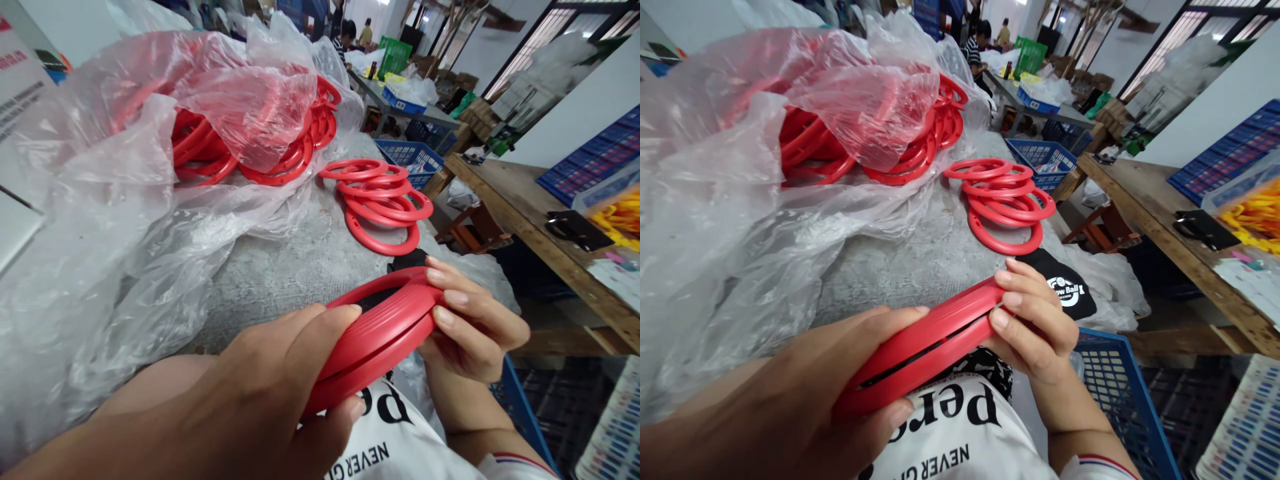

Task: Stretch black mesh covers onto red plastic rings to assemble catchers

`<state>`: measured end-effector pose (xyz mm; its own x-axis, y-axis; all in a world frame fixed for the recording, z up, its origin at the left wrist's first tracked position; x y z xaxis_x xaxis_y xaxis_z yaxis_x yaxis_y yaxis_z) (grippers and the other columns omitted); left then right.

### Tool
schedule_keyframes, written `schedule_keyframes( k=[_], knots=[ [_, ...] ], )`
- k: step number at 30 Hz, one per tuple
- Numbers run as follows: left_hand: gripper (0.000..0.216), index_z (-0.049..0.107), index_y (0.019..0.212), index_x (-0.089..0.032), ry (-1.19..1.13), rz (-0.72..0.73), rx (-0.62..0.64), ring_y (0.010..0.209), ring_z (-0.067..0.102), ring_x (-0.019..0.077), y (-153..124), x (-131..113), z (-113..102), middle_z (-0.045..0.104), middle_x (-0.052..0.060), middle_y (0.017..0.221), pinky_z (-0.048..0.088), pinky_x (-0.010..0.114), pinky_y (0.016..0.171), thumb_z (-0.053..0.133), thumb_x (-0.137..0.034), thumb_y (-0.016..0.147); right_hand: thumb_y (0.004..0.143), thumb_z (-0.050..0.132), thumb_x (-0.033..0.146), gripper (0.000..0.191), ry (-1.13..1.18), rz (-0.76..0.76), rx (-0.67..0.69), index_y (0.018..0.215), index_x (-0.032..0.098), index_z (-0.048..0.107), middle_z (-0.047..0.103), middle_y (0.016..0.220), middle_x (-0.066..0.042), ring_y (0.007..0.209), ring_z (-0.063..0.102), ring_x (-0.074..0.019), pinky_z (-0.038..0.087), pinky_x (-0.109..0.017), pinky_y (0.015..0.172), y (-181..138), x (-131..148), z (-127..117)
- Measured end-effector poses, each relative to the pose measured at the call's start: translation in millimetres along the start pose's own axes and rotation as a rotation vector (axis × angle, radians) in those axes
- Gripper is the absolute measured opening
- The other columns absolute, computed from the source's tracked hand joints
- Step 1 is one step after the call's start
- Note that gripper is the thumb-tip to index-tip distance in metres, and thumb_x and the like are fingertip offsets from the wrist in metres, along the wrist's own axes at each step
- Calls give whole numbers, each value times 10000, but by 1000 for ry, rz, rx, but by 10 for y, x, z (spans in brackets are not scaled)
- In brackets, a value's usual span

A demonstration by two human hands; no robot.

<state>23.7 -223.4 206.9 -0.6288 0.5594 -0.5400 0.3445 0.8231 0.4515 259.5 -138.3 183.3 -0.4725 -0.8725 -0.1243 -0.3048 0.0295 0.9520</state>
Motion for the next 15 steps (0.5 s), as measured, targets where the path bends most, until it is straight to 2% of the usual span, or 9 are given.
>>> schedule_keyframes(
  k=[6, 15],
  knots=[
    [504, 494, 1344, -285, -9, -25, -3, 936, 725, 219, -27, 12, 22, 740, 26, 1106, 641, 335, 798, 533, -325, 842, 903, 677, 313, 210, -27, 23, 19, 1106, 292, 627, 555, 1044, -28, 1018, 703, -298, 651, -608, 836, -58, -10, -28],
    [467, 442, 1374, -268, 95, -28, 13, 1011, 724, 199, -30, -28, -17, 730, 34, 1192, 626, 343, 853, 476, -306, 910, 877, 710, 294, 227, 28, 28, 11, 1096, 287, 653, 580, 1070, -28, 1050, 696, -298, 645, -611, 854, -67, -29, -30]
  ],
)
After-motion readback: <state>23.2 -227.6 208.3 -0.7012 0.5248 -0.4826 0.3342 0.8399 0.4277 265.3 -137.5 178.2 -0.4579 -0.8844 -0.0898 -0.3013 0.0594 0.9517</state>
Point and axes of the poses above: each hand's wrist, its own y-axis towards the middle knuckle, its own z-axis out of the palm, x = y × z, the point moved 2 cm from there along y, towards the middle knuckle
